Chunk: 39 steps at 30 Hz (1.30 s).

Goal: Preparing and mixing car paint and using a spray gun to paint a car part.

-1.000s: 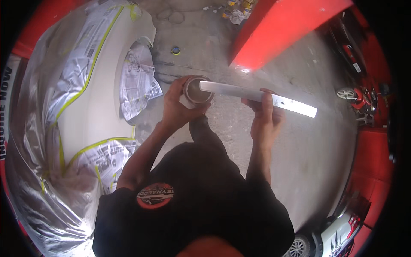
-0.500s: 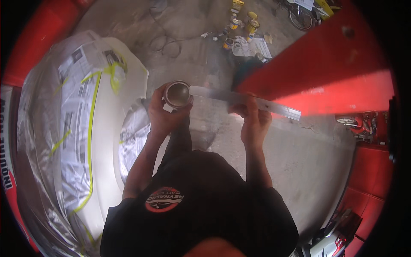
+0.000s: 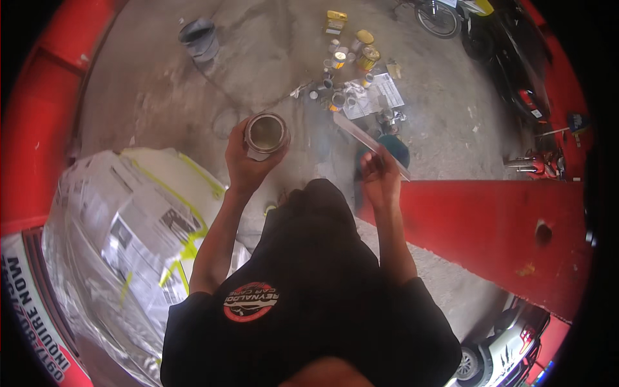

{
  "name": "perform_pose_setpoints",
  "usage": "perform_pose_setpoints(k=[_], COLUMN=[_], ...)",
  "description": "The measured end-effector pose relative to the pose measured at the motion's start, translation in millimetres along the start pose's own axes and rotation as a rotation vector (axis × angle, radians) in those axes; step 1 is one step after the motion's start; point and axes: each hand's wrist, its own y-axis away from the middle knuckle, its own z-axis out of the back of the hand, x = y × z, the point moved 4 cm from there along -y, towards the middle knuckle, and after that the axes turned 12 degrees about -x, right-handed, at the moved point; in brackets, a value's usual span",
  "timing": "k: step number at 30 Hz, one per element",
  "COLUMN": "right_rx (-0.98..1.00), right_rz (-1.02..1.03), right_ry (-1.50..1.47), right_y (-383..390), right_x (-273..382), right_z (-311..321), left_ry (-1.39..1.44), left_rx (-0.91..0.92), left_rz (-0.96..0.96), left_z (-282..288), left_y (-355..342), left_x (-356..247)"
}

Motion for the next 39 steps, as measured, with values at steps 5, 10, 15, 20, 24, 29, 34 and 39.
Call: perform_pose_setpoints(k=[5,10,15,20,24,29,34,39], right_rx=[-0.012,0.003,0.064,-0.127,-0.109,-0.182,-0.305,-0.471], right_rz=[0.013,-0.009,0.012,0.039,0.054,0.122,0.291,0.473], right_ry=[-0.103,-0.137,-0.2,-0.259,-0.368,-0.463,-0.528,-0.655], right_y=[-93.1,-202.9,-301.1,-355.4,-395.3,-433.9,-489.2,-516.1], right_x=[-8.7,-23.7,-16.8,1.5,0.2,-4.0,-17.2,-46.7], right_z=[-57.3,-106.1,-163.3,-217.7,-245.7,-266.2,-271.0,-277.2], left_ry=[0.046,-0.191,-0.023,-0.057,-0.201,0.014,-0.05,0.102], left_rx=[0.066,0.061,0.109,0.114,0.15,0.228,0.505,0.887], left_rz=[0.036,-0.117,-0.029,-0.026,-0.072,0.059,0.011,-0.021], left_z=[-32.5,-61.5,-93.2,-121.7,-160.6,-213.6,-272.8,-346.2], left_y=[-100.0,-203.7,-307.0,-394.7,-458.8,-526.0,-604.1,-678.9], left_x=[40.0,70.2,106.7,135.6,159.4,203.5,268.7,326.7])
